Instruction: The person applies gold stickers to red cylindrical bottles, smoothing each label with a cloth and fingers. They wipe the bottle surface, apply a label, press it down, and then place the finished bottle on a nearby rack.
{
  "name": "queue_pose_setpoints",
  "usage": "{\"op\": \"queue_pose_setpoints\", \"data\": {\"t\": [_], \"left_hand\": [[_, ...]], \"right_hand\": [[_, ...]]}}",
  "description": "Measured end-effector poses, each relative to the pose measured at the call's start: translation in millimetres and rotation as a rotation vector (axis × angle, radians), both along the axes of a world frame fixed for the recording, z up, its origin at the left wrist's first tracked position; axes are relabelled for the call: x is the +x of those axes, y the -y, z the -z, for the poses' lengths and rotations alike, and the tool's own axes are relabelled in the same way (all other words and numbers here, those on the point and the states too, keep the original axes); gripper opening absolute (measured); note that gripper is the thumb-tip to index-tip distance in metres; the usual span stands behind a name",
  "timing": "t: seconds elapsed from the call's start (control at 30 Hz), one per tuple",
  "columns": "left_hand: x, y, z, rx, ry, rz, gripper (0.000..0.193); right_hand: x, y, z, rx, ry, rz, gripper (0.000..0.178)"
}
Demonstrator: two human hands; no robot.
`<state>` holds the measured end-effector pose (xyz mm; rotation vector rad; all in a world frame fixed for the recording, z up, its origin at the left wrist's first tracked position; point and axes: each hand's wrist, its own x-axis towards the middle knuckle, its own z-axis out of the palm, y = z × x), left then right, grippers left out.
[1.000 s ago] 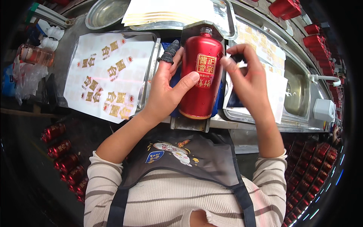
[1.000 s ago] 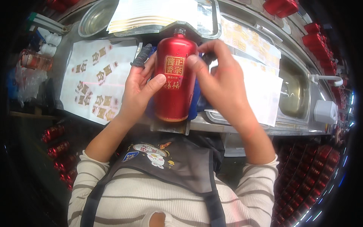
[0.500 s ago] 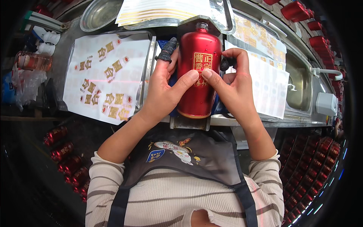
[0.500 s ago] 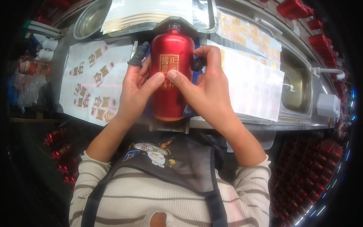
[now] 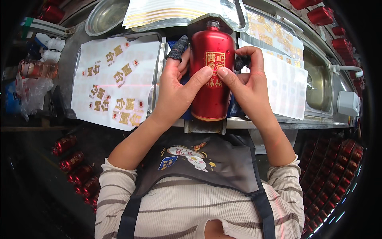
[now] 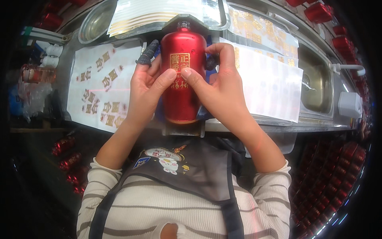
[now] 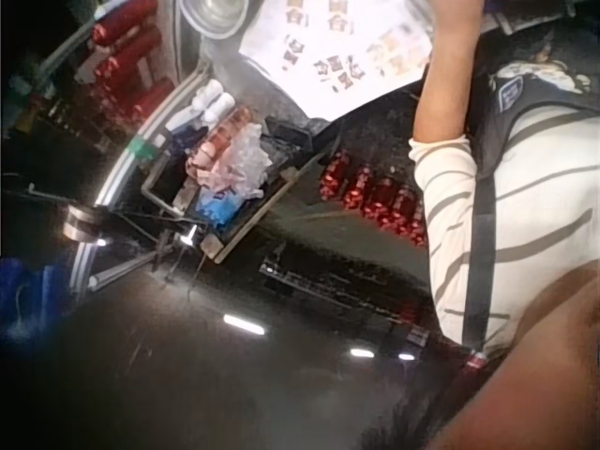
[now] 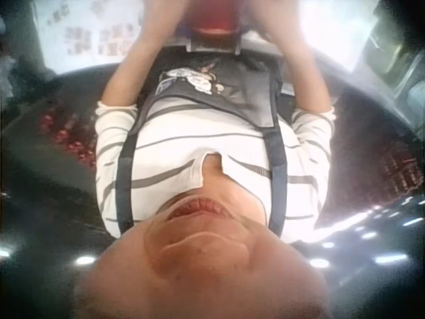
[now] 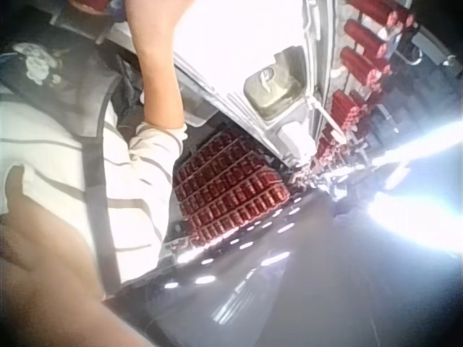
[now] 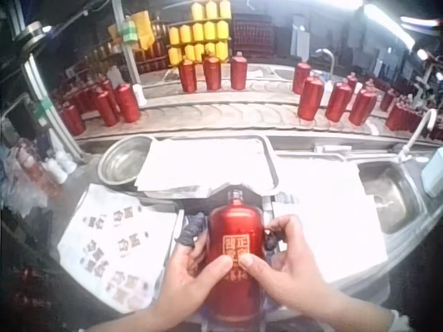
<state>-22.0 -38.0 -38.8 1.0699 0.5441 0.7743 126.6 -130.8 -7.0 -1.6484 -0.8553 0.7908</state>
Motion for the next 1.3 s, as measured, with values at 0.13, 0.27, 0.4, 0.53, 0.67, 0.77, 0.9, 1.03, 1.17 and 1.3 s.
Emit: {"op": "queue_pose_setpoints", "data": {"t": [0.13, 0.27, 0.4, 0.53, 0.67, 0.77, 0.9, 1.03, 1.17, 1.3], "left_hand": [[0.9, 0.1, -3.0, -0.010, 0.018, 0.002, 0.046], [-1.5, 0.7, 0.2, -0.007, 0.014, -0.012, 0.042], [-9.0, -5.3, 1.7, -0.113, 0.074, -0.021, 0.033], [-18.6, -6.9, 5.2, -0.090, 0.012, -0.013, 0.027], [-10.6, -0.9, -0.4, -0.071, 0.054, 0.017, 0.031], [-6.5, 2.0, 3.4, 0.007, 0.032, 0.001, 0.038], [-7.7, -0.5, 3.4, -0.005, 0.019, 0.016, 0.042], [-8.8, 2.8, 5.6, -0.018, 0.010, -0.013, 0.046], [-11.7, -0.5, 0.9, -0.104, 0.067, 0.023, 0.050], [-19.3, -9.5, 4.0, -0.090, 0.060, 0.088, 0.048]], "right_hand": [[2.1, -0.6, 0.8, 0.004, 0.060, -0.018, 0.055], [2.9, -0.4, -5.8, -0.035, 0.041, -0.049, 0.049], [17.9, 2.6, -1.9, 0.033, -0.076, -0.045, 0.038], [19.5, 8.5, -1.0, 0.054, -0.173, -0.036, 0.036], [10.2, 6.0, -3.0, 0.056, -0.088, -0.035, 0.042], [0.9, 3.0, -2.9, 0.066, -0.018, -0.010, 0.051], [-4.7, -1.6, 0.6, 0.092, 0.031, 0.011, 0.059], [-5.9, -2.0, -3.3, 0.033, 0.049, 0.002, 0.058], [3.7, 2.4, 2.0, 0.057, -0.032, -0.013, 0.047], [11.1, 5.0, 6.9, 0.077, -0.114, -0.040, 0.037]]}}
